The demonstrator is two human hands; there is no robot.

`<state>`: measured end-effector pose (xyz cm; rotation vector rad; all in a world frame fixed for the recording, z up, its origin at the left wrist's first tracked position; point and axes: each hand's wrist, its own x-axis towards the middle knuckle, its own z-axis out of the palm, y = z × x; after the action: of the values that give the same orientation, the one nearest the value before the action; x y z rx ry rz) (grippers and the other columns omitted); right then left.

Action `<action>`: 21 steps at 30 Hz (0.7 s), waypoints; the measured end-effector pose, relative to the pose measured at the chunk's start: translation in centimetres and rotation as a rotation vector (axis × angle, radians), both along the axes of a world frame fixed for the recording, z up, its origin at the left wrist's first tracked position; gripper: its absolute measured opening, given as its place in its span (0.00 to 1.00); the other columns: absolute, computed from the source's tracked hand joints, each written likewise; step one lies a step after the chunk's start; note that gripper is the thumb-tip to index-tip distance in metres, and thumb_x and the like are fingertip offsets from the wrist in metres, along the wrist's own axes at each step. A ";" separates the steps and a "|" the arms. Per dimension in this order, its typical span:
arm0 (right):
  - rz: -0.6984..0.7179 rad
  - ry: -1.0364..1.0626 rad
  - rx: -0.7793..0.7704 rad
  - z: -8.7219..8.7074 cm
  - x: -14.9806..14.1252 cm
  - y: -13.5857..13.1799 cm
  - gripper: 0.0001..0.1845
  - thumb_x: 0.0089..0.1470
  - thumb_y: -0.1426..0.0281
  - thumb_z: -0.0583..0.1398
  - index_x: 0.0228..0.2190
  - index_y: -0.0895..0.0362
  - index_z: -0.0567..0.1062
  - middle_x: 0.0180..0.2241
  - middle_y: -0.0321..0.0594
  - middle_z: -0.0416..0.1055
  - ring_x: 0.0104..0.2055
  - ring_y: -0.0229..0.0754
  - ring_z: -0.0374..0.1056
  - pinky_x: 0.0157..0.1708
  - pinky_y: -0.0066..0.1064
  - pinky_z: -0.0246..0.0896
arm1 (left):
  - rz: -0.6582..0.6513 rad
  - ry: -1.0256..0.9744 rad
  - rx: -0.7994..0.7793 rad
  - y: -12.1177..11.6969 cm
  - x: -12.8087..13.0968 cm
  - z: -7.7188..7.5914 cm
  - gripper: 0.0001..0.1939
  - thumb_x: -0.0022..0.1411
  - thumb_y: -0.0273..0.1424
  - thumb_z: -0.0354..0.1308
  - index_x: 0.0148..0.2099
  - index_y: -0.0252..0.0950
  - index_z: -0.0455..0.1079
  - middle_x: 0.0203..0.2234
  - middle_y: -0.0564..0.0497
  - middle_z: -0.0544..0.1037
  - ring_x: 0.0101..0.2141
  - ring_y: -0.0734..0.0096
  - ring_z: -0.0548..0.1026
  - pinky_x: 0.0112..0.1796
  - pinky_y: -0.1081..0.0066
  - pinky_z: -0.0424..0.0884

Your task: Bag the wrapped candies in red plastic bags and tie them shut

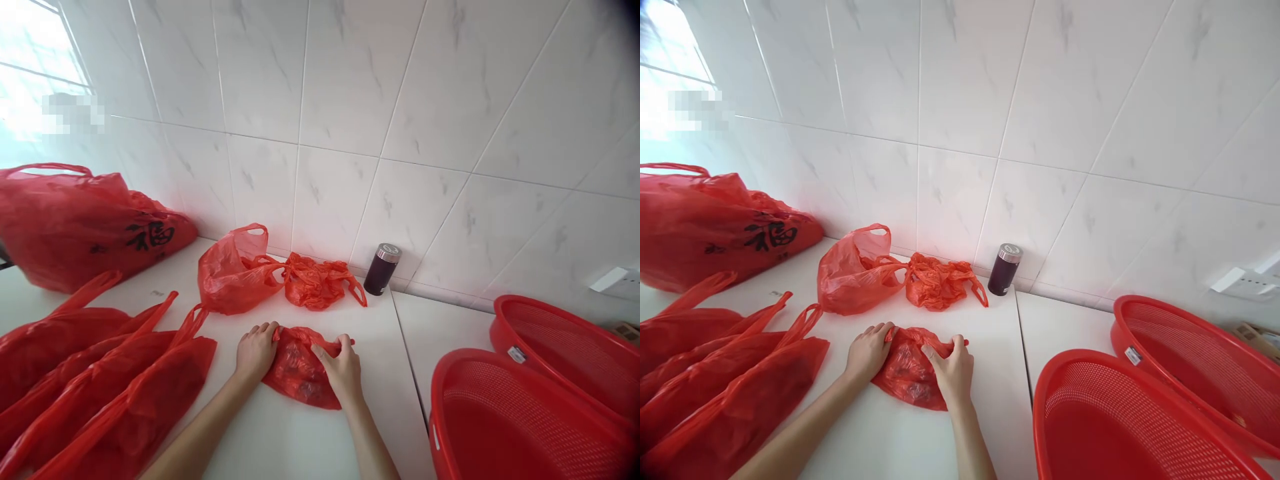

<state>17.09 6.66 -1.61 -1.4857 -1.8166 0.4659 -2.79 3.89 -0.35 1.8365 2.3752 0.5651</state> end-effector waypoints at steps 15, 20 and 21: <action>-0.103 0.356 0.075 1.4 0.3 -1.0 0.23 0.61 0.47 0.47 0.26 0.51 0.52 0.21 0.30 0.56 0.20 0.37 0.54 0.23 0.27 0.51 | 0.113 -0.385 0.247 -7.9 -0.8 4.2 0.17 0.67 0.38 0.42 0.44 0.36 0.69 0.39 0.43 0.77 0.37 0.60 0.75 0.38 0.61 0.70; -0.033 0.461 0.122 1.5 0.0 -1.9 0.21 0.60 0.49 0.51 0.27 0.52 0.56 0.26 0.36 0.67 0.26 0.38 0.64 0.27 0.27 0.57 | -0.320 -0.242 0.249 -6.7 3.8 5.8 0.19 0.58 0.31 0.57 0.53 0.47 0.70 0.53 0.49 0.73 0.55 0.57 0.67 0.56 0.59 0.57; -0.031 0.485 0.134 1.5 0.0 -2.0 0.21 0.60 0.50 0.52 0.27 0.52 0.56 0.26 0.37 0.68 0.27 0.39 0.66 0.28 0.27 0.58 | -0.391 -0.237 0.200 -6.3 4.5 5.7 0.21 0.55 0.28 0.59 0.51 0.47 0.71 0.48 0.50 0.77 0.50 0.57 0.71 0.54 0.59 0.59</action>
<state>17.06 4.69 -0.13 -1.1829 -1.4110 0.6155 1.68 -2.41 5.36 2.1019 1.8022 0.9352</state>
